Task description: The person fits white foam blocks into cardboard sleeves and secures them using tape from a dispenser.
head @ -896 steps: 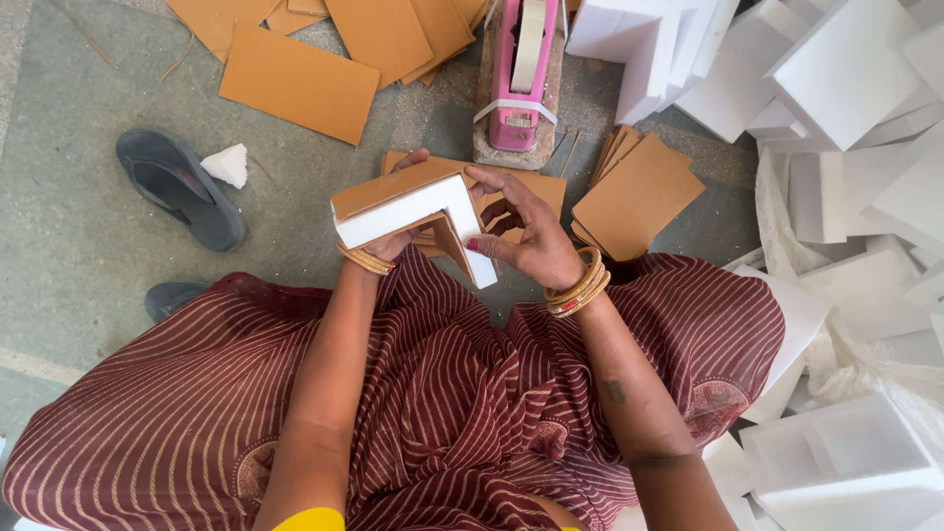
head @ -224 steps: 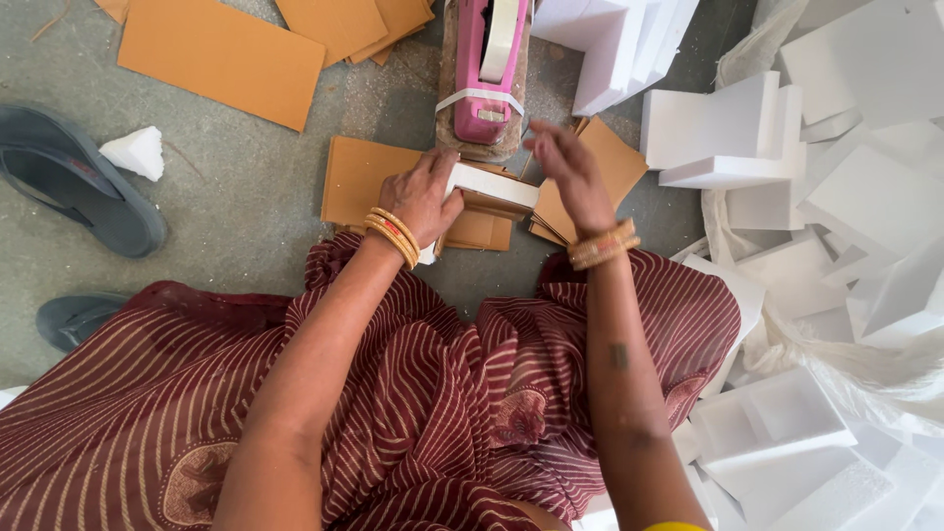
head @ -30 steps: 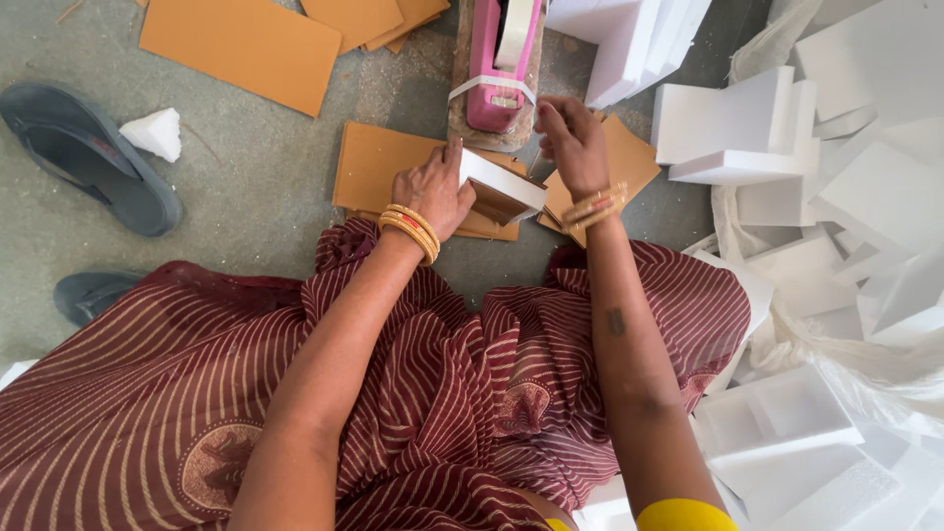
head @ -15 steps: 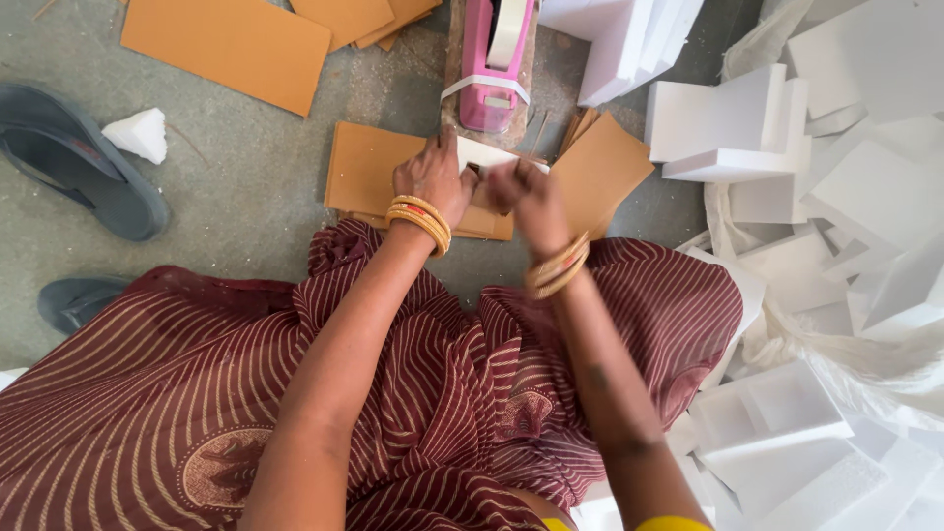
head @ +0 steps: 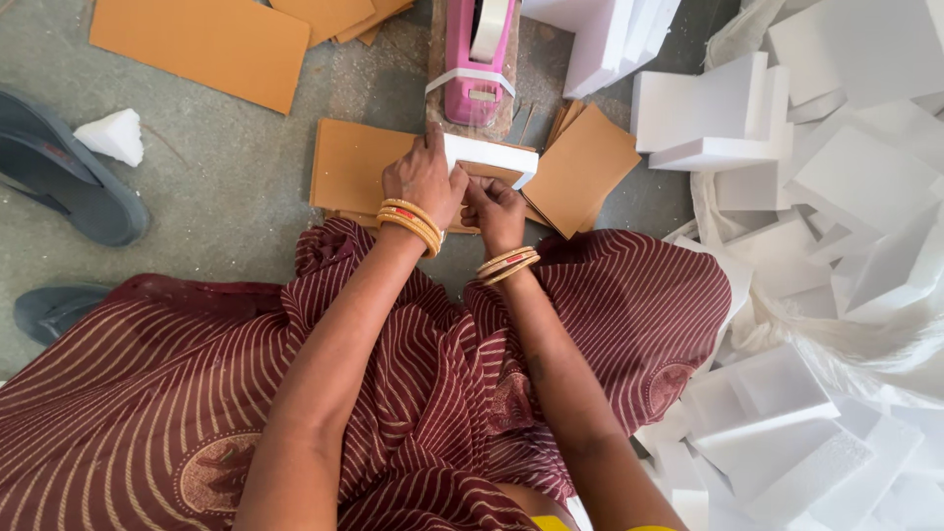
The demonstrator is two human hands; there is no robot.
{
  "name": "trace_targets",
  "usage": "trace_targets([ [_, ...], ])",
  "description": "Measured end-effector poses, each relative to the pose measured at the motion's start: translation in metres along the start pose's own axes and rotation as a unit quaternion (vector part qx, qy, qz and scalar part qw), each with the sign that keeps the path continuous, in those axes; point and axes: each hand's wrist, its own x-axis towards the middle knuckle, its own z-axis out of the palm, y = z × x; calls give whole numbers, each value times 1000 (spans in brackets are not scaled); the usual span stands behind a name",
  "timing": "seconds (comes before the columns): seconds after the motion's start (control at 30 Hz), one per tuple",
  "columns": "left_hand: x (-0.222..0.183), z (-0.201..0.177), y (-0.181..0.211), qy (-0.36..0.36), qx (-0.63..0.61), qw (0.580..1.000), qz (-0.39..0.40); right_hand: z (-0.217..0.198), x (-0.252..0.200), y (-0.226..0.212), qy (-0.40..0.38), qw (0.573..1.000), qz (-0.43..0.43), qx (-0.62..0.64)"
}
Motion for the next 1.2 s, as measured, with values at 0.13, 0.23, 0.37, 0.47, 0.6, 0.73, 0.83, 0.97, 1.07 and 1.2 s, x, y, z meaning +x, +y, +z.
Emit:
trace_targets([
  [0.13, -3, -3, -1, 3, -15, 1000, 11, 3, 1, 6, 26, 999, 29, 31],
  [0.23, -2, -3, 0, -3, -16, 1000, 3, -1, 6, 12, 24, 996, 65, 57],
  [0.37, -2, 1, -1, 6, 19, 999, 33, -9, 11, 29, 55, 997, 40, -26],
  [0.47, -2, 5, -2, -16, 16, 1000, 18, -12, 17, 39, 100, 982, -13, -158],
  [0.6, -2, 7, 0, 25, 24, 999, 30, -10, 17, 37, 116, 955, -56, -266],
  [0.73, -9, 2, -3, 10, 14, 999, 30, -5, -5, 7, 66, 941, -89, -319],
  [0.83, -10, -2, -6, 46, 27, 997, 54, -12, -30, -35, -123, 879, -22, -460],
  [0.97, -14, 1, -10, 34, -19, 998, 47, -22, -54, -85, -41, 910, -176, -373],
  [1.07, -22, 7, -14, 63, -38, 995, 71, -20, -40, -106, 40, 878, -350, -324],
  [1.2, -33, 12, -20, 96, -40, 991, 88, -8, 13, -110, -79, 893, -323, -303],
])
